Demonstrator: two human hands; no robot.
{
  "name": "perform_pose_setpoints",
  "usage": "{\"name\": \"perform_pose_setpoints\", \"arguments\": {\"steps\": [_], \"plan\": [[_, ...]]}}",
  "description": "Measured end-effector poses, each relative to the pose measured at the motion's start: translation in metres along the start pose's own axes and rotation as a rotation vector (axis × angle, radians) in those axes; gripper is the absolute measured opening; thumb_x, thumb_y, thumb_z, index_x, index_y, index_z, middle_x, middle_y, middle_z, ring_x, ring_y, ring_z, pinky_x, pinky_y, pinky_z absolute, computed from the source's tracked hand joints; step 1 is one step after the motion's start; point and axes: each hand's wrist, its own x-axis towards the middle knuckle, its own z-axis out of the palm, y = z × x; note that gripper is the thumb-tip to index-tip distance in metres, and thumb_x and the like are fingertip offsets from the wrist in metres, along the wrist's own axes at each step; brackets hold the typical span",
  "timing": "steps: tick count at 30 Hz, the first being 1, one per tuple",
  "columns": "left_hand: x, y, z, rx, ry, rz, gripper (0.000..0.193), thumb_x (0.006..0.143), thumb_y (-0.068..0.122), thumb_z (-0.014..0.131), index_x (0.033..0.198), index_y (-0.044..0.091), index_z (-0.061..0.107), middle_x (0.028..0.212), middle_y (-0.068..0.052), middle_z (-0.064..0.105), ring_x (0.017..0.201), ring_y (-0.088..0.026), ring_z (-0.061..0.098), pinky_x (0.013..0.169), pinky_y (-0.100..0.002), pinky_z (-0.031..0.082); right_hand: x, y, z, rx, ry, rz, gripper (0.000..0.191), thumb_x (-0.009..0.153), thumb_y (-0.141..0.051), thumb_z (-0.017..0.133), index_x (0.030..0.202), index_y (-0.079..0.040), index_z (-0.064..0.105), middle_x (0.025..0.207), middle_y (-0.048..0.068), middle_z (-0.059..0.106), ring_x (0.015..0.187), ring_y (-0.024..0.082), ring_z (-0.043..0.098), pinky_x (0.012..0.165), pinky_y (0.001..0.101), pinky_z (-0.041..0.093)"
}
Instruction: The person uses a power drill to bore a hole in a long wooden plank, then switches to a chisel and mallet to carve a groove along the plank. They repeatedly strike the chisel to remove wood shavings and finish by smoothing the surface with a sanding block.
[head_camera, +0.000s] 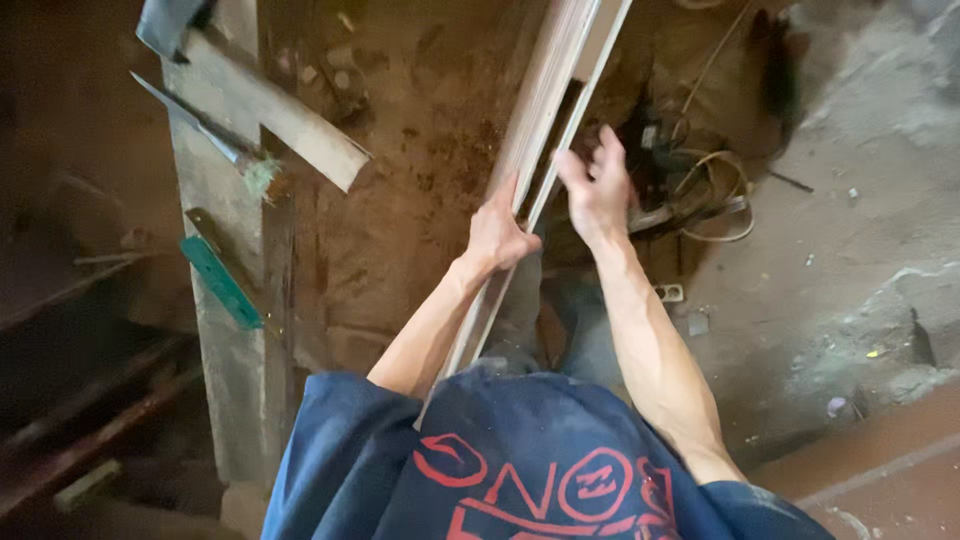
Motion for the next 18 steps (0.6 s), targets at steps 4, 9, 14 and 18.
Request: {"name": "perform_pose_setpoints", "arguments": {"steps": [4,9,14,18], "plan": [[0.003,-0.008,0.012,-0.041,-0.030,0.043,0.118,0.055,0.022,0.084,0.158,0.004,0.030,0.130,-0.029,0.063,0.118,-0.044,0.062,0.103,-0.046,0.049,0.017,-0.038,0.031,-0.254,0.035,-0.163,0.088,0.078,-0.030,0.082,0.145,0.007,0.037,0.128,0.030,0.060,0.115,0.040,0.064,0.098,0.0499,0.055],[0.003,-0.007,0.001,-0.028,-0.042,0.006,0.117,0.054,0.023,0.083,0.157,0.000,0.032,0.117,-0.028,0.070,0.113,-0.043,0.066,0.102,-0.045,0.052,0.020,-0.046,0.038,-0.117,0.030,-0.131,0.077,0.071,-0.020,0.075,0.140,-0.002,0.046,0.114,0.016,0.073,0.100,0.028,0.074,0.093,0.0368,0.060],[0.005,-0.001,0.003,-0.027,0.049,0.156,0.115,0.053,0.023,0.087,0.152,-0.003,0.034,0.125,-0.032,0.064,0.115,-0.047,0.063,0.100,-0.047,0.051,0.021,-0.043,0.032,-0.083,0.019,-0.240,0.080,0.071,-0.019,0.079,0.140,0.000,0.044,0.118,0.016,0.069,0.104,0.029,0.072,0.093,0.0379,0.060],[0.010,0.005,0.000,0.011,-0.050,0.016,0.116,0.054,0.023,0.084,0.156,0.002,0.033,0.121,-0.031,0.066,0.114,-0.045,0.064,0.103,-0.046,0.051,0.031,-0.041,0.029,-0.063,-0.017,-0.132,0.076,0.071,-0.021,0.076,0.139,-0.003,0.046,0.116,0.014,0.070,0.104,0.026,0.073,0.095,0.0363,0.062]]}}
